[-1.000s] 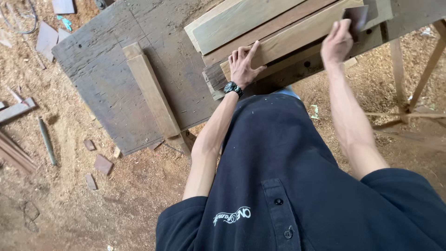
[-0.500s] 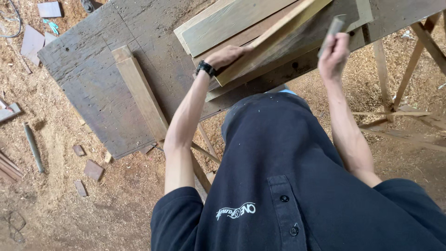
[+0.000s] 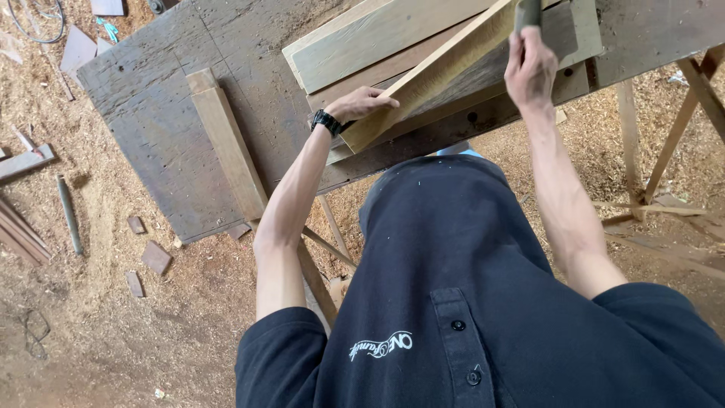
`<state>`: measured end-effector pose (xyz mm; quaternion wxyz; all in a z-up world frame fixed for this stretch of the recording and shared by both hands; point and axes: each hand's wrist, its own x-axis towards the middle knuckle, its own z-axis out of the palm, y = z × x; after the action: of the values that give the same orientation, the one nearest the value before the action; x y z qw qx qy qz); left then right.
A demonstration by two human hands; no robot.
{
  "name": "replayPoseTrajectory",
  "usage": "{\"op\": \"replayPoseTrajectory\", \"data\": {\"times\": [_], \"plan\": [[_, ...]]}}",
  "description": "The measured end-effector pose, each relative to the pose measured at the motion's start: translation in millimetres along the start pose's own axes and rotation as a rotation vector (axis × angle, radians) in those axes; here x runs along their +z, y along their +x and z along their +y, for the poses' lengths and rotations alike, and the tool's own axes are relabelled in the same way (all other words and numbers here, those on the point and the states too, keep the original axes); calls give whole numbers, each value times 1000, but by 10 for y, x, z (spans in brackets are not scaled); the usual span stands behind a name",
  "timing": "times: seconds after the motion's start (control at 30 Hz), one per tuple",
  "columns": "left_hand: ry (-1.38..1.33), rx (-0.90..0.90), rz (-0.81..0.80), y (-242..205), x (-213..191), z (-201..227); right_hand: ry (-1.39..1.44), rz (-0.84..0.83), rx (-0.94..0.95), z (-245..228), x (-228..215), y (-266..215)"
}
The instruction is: The person sands several wooden planks by hand using a small piece of sandpaper, rubbing it back and forth along the surfaces and edges.
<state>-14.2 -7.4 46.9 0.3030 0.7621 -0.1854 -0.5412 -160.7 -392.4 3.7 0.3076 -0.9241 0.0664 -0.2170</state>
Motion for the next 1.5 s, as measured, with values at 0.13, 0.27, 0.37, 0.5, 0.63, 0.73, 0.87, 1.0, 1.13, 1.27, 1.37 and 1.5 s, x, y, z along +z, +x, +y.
{"op": "replayPoseTrajectory", "data": {"times": [0.13,0.27,0.37,0.5,0.63,0.73,0.87,1.0,1.13,1.27,1.37,1.5], "plan": [[6,-78,49,-203,85,229,-57,133,-39,-217,85,361],[-7,-52,76,-321,186,253,150,-136,-259,-786,380,-60],[6,14,136,-347,259,183,172,-202,-256,-630,380,-135],[-55,0,181,-339,424,165,-67,-97,-119,280,71,339],[-24,112,251,-376,463,263,-88,-2,-24,724,-211,544],[69,112,280,-433,532,287,-16,45,-92,568,-260,236],[399,231,549,-341,596,225,117,81,304,334,-221,-74],[578,406,801,-87,570,12,95,55,276,250,-174,-296],[752,484,938,233,367,-139,56,60,194,297,-259,-274],[698,386,868,358,256,-218,57,107,208,321,-324,-49],[638,373,801,309,316,-269,60,132,246,207,-368,-83],[551,424,798,218,422,-359,43,108,255,-82,-305,-253]]}}
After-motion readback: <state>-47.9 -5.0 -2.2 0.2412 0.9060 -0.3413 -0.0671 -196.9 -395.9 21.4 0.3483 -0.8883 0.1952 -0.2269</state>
